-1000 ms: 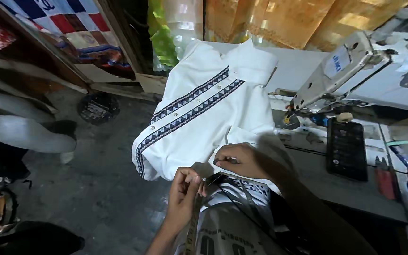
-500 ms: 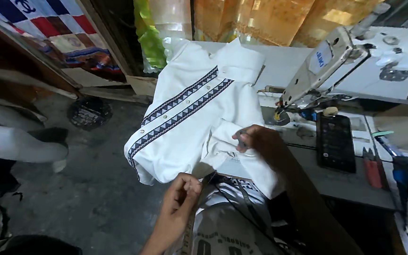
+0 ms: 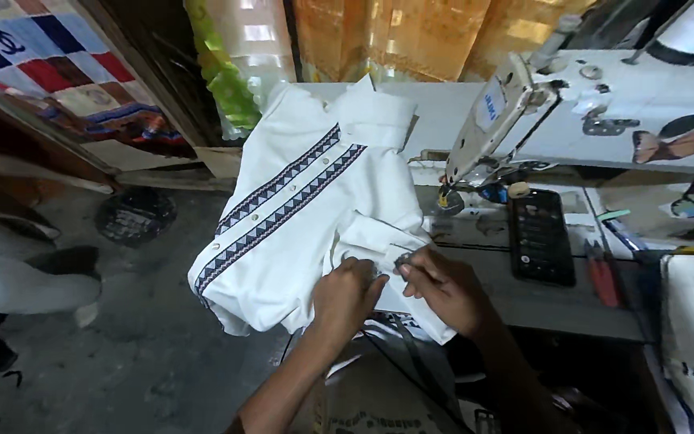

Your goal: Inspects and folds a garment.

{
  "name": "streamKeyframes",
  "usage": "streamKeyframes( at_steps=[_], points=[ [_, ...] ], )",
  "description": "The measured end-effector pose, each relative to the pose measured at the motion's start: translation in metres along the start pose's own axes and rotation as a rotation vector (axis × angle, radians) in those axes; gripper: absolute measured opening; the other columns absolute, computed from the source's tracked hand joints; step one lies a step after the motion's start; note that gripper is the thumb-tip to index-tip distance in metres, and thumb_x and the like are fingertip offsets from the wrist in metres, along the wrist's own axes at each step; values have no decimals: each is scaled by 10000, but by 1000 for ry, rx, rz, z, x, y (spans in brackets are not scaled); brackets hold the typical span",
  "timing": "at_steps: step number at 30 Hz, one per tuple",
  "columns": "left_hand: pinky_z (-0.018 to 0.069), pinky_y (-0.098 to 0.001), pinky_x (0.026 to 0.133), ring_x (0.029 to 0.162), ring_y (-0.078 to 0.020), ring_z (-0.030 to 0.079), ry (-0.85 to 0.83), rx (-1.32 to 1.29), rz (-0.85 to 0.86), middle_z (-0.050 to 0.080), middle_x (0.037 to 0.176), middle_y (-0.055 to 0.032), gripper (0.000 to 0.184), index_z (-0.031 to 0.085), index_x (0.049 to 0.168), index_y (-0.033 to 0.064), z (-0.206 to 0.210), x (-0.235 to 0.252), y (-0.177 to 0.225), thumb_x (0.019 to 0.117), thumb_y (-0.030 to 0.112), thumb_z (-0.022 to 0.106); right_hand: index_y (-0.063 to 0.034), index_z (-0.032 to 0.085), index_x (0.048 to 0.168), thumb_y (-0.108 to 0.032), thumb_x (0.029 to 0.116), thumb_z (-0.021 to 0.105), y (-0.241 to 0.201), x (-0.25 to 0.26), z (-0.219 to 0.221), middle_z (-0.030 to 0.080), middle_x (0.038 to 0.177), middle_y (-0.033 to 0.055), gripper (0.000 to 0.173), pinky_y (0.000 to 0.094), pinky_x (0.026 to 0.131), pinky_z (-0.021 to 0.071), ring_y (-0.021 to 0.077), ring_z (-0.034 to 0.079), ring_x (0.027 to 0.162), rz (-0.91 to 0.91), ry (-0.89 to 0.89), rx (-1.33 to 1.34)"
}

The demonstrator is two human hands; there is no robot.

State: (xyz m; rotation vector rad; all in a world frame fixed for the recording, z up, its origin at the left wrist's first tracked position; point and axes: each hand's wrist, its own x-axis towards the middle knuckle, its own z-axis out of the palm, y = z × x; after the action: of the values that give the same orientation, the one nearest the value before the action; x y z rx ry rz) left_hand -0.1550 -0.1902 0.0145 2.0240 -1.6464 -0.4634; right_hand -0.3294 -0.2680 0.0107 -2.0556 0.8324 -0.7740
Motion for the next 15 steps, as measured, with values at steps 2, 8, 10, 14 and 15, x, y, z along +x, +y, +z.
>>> streamKeyframes(
  at_steps=[2,8,10,14,15],
  points=[
    [565,-550,735,862,-341,725,-22,11,18,741,989,-153,339,757,1154,63,-2,7,1,969,335,674,9,699,1020,-214,1034,554,4,-4,4,714,901,91,267,236,675,589,89,686,732,18,1,-8],
    [540,-496,553,663,-304,694,62,131,319,693,800,-117,195,794,952,81,6,24,-12,964,175,624,5,696,1006,-225,1038,544,15,-9,11,724,928,97,278,277,722,608,121,712,784,142,67,-7],
    [524,-444,497,597,-271,660,104,122,478,653,753,-103,219,772,924,68,4,29,-20,985,187,599,3,687,979,-219,1036,543,22,-13,9,730,908,76,272,249,737,599,90,708,796,103,119,36],
    [539,-339,629,675,-144,628,-47,-168,441,690,854,-58,291,767,984,68,-20,37,-27,1039,274,568,-1,661,976,-185,1040,528,18,-13,-5,737,912,17,236,193,787,588,11,701,840,63,211,151],
    [506,-259,626,665,-75,578,-89,-267,386,673,852,-28,283,759,984,66,-24,40,-27,1036,279,581,-8,660,978,-187,1040,523,16,-12,-8,741,918,7,234,186,791,586,-1,700,847,63,227,152]
  ],
)
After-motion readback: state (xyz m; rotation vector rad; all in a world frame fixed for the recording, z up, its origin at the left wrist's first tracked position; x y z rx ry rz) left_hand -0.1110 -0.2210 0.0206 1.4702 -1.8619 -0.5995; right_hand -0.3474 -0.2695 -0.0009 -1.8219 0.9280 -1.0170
